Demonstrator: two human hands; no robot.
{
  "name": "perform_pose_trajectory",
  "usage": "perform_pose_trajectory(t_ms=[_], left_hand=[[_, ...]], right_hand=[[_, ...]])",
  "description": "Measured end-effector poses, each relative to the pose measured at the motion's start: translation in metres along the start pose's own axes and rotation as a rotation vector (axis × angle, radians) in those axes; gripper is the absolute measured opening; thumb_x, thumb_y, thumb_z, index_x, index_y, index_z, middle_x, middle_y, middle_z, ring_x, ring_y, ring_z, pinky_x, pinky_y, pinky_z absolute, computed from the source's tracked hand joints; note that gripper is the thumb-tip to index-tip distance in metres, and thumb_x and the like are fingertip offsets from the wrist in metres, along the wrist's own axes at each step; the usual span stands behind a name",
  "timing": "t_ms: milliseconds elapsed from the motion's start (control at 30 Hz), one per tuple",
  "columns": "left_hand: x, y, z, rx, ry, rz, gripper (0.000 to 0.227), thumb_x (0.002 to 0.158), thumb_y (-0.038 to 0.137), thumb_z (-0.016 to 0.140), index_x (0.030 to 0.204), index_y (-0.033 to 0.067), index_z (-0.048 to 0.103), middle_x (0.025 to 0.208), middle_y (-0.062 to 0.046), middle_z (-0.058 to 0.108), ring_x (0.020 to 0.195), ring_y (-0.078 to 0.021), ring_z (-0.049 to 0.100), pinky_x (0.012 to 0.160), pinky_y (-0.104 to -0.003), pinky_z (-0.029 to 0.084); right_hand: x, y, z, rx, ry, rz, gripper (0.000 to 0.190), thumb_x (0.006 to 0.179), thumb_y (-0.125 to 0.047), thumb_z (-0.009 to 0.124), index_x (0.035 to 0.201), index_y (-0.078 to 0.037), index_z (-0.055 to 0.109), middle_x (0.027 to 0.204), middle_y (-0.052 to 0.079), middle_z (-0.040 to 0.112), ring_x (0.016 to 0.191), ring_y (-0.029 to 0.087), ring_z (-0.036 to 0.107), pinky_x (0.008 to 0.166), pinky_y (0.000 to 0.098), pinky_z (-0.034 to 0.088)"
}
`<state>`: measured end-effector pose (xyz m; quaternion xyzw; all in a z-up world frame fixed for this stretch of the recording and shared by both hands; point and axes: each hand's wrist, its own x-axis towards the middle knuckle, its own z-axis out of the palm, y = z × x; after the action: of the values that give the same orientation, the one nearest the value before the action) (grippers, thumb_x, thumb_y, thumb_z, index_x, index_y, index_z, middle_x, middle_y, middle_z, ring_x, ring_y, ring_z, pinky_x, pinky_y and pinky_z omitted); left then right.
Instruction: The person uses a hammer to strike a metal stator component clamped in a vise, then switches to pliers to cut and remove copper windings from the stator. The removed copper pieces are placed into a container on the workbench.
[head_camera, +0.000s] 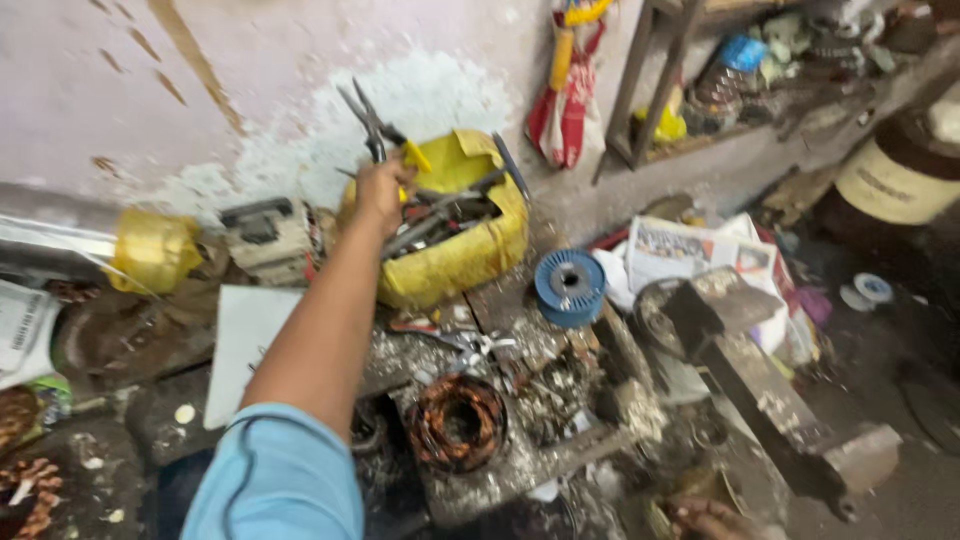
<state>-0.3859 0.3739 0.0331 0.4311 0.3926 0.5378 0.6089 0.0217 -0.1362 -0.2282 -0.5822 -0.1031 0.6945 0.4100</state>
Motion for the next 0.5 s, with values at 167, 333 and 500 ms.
perform_pose_trajectory(t_ms=[167, 333, 500], left_hand=[[-0.143, -0.051, 0.024, -0.098, -0.514, -0.183, 0.023, 0.085, -0.003, 0.054, 0.100, -0.0052, 0.072, 0.103, -0.017, 0.072, 0.093, -0.0271, 0.075, 0.080, -0.036, 0.065], [-0.331, -0.099, 0.061, 0.798, -0.786, -0.024, 0.025, 0.081, 0.031, 0.066, 0.084, 0.0107, 0.080, 0.091, -0.013, 0.079, 0.090, -0.0270, 0.074, 0.083, -0.042, 0.057], [-0.361, -0.073, 0.000, 1.181, -0.503, 0.019, 0.042, 0.083, 0.053, 0.069, 0.100, 0.0157, 0.078, 0.098, -0.010, 0.075, 0.093, -0.0286, 0.070, 0.083, -0.043, 0.054]], right_hand=[[-0.069, -0.026, 0.056, -0.494, 0.223, -0.395, 0.049, 0.087, -0.029, 0.069, 0.131, -0.007, 0.070, 0.121, 0.010, 0.075, 0.113, 0.021, 0.068, 0.099, 0.0368, 0.051], [-0.084, -0.077, 0.173, -0.489, -0.373, -0.849, 0.058, 0.099, -0.040, 0.063, 0.142, -0.006, 0.046, 0.132, 0.011, 0.059, 0.120, 0.021, 0.056, 0.100, 0.0362, 0.045], [-0.088, -0.085, 0.229, -0.872, 0.083, -0.310, 0.039, 0.100, -0.037, 0.064, 0.101, 0.002, 0.068, 0.079, 0.022, 0.073, 0.070, 0.035, 0.069, 0.068, 0.0493, 0.056]])
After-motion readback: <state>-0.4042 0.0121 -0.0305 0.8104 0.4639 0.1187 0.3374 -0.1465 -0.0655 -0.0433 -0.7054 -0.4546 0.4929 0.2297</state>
